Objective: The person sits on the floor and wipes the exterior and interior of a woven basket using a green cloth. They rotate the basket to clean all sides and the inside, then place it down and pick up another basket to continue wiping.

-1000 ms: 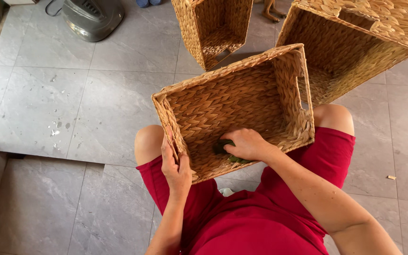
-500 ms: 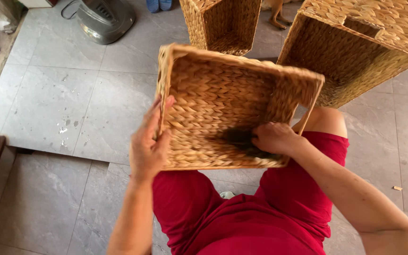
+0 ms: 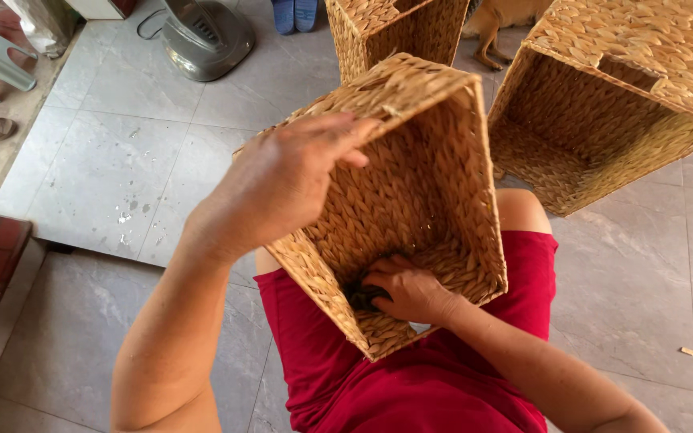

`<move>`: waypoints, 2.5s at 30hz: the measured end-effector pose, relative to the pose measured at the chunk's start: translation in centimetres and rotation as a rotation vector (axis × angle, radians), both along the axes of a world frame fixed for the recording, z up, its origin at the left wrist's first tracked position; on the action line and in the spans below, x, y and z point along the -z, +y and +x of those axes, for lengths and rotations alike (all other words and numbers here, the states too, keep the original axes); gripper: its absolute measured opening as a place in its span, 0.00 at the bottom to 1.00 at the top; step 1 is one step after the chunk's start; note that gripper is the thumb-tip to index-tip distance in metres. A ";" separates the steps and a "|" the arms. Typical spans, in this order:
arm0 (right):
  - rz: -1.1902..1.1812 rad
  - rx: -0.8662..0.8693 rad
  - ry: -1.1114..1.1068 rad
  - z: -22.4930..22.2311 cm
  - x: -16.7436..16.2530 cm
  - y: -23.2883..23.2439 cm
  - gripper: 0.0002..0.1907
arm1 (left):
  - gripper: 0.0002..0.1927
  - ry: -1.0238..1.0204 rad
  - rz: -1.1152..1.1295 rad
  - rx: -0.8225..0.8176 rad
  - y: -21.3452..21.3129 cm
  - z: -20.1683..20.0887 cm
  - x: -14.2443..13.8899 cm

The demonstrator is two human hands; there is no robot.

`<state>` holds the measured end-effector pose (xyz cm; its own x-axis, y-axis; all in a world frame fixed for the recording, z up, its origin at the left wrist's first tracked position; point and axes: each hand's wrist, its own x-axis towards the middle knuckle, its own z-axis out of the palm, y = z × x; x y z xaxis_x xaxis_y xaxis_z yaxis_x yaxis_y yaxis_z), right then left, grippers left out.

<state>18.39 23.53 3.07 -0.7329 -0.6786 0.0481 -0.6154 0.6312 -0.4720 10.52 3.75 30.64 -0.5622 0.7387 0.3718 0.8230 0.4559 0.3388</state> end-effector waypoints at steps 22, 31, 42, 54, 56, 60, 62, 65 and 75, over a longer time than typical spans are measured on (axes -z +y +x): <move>0.116 -0.007 -0.039 0.8 0.8 -0.5 0.22 | 0.31 0.030 1.038 -0.421 -1.6 6.0 13.1; 0.502 0.048 0.208 -3.0 1.9 7.2 0.15 | 0.27 0.014 1.087 -0.439 -1.5 6.6 13.1; 0.336 -0.024 -0.263 0.5 0.4 -2.2 0.26 | 0.28 0.038 1.088 -0.451 -1.2 6.0 13.3; 0.544 0.157 0.193 -1.0 0.5 6.9 0.13 | 0.29 0.020 1.109 -0.456 -1.8 5.8 13.7; 0.412 0.303 0.387 -1.1 1.4 7.7 0.10 | 0.28 0.003 1.122 -0.453 -1.7 6.0 13.9; 0.487 0.245 0.087 -0.7 2.8 4.7 0.13 | 0.27 0.008 1.152 -0.414 -1.2 6.0 14.4; 0.591 0.081 -0.128 -0.4 2.5 1.9 0.16 | 0.27 0.017 1.145 -0.406 -1.2 5.7 14.5; 0.595 -0.081 -0.185 0.8 1.5 -3.5 0.22 | 0.26 0.009 1.126 -0.430 -1.6 5.6 14.3; 0.007 0.290 0.000 3.2 -0.5 1.6 0.19 | 0.12 0.197 0.457 -0.499 -2.7 4.7 6.7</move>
